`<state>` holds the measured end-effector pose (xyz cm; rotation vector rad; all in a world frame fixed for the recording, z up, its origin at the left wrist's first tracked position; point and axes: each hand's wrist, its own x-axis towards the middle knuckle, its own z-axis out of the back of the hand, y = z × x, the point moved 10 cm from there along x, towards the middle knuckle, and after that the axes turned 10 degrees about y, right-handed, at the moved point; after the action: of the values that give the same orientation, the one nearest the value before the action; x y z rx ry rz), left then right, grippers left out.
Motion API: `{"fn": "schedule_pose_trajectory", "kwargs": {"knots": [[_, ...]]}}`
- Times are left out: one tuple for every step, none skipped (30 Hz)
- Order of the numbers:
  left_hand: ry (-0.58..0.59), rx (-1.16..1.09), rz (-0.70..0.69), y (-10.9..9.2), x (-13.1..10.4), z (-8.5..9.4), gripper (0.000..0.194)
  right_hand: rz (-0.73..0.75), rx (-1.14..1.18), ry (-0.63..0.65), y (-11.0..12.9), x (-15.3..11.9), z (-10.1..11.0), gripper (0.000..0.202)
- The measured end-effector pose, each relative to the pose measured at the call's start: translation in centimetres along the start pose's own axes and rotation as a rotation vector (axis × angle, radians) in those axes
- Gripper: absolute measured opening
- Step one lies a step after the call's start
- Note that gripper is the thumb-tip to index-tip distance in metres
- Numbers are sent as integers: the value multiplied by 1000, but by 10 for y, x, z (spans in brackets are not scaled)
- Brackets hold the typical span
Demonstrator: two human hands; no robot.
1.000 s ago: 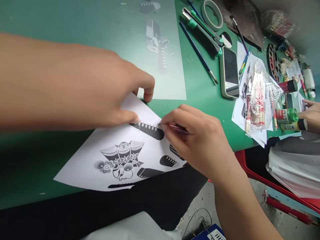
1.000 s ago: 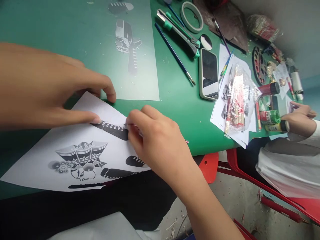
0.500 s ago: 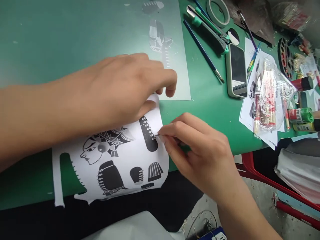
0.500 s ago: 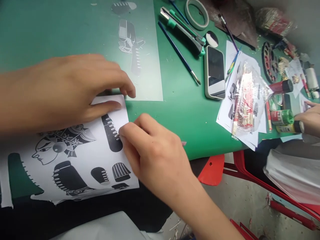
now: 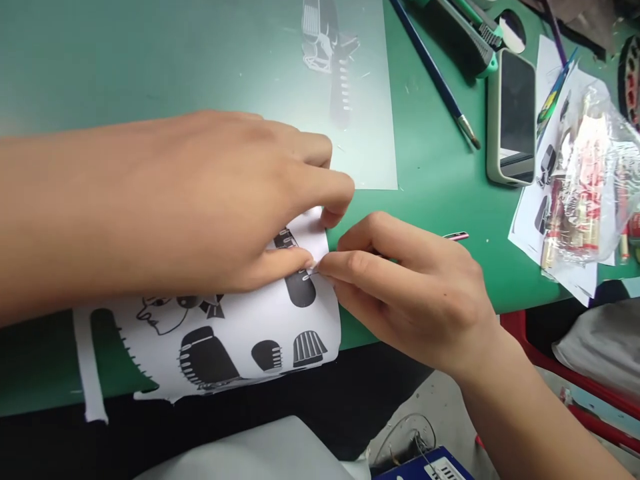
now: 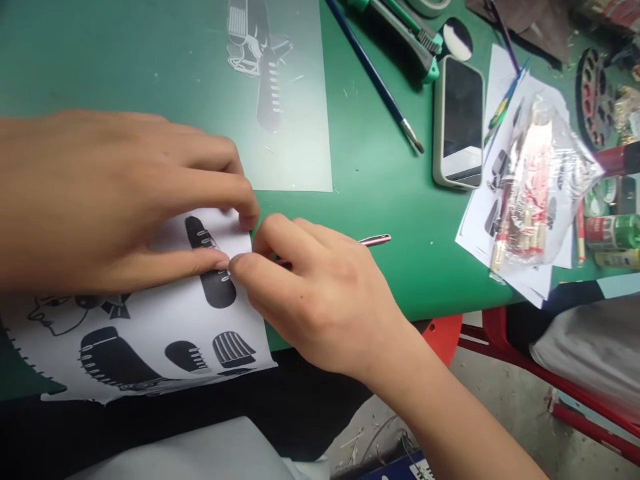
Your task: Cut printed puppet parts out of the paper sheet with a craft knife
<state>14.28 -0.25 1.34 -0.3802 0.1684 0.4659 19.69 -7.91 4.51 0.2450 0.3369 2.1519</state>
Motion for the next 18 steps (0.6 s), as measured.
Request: {"fn": "schedule_pose_trajectory", "kwargs": {"knots": [[2,-4,4,1,0,-1,36,4,0,3,0,0,0,23],[10,-6,17,3,0,-1,35,8,-5,5,0,1,0,23],[25,-8,34,4,0,-2,34,10,-13,9,1,1,-1,23],[40,-11,50,6,1,-2,34,11,-20,18,1,2,-1,24],[52,-17,65,7,2,-3,34,16,-26,21,1,2,-1,24],[57,-27,76,8,2,-2,36,18,-32,24,2,2,-2,25],[55,-39,83,9,3,-1,38,19,-36,27,2,2,-2,25],[55,-57,84,9,3,-1,40,24,-37,25,2,2,-1,25],[52,-74,81,9,3,0,42,25,-37,25,3,2,-1,25],[47,-88,79,10,3,0,43,24,-37,28,2,2,-1,25],[45,-99,77,10,3,0,44,23,-38,32,2,1,-1,24],[42,-107,76,10,3,0,44,25,-39,36,2,1,-1,24],[35,-111,75,10,3,0,42,31,-42,34,3,1,-1,24],[29,-113,72,9,3,1,41,38,-45,34,3,1,0,24],[26,-112,72,9,3,1,39,49,-51,30,5,1,0,24],[28,-112,70,9,4,1,39,58,-63,24,6,1,0,24],[32,-107,73,10,4,0,39,65,-81,18,8,1,1,24],[38,-98,80,11,4,-1,39,72,-103,11,10,0,1,24]]}}
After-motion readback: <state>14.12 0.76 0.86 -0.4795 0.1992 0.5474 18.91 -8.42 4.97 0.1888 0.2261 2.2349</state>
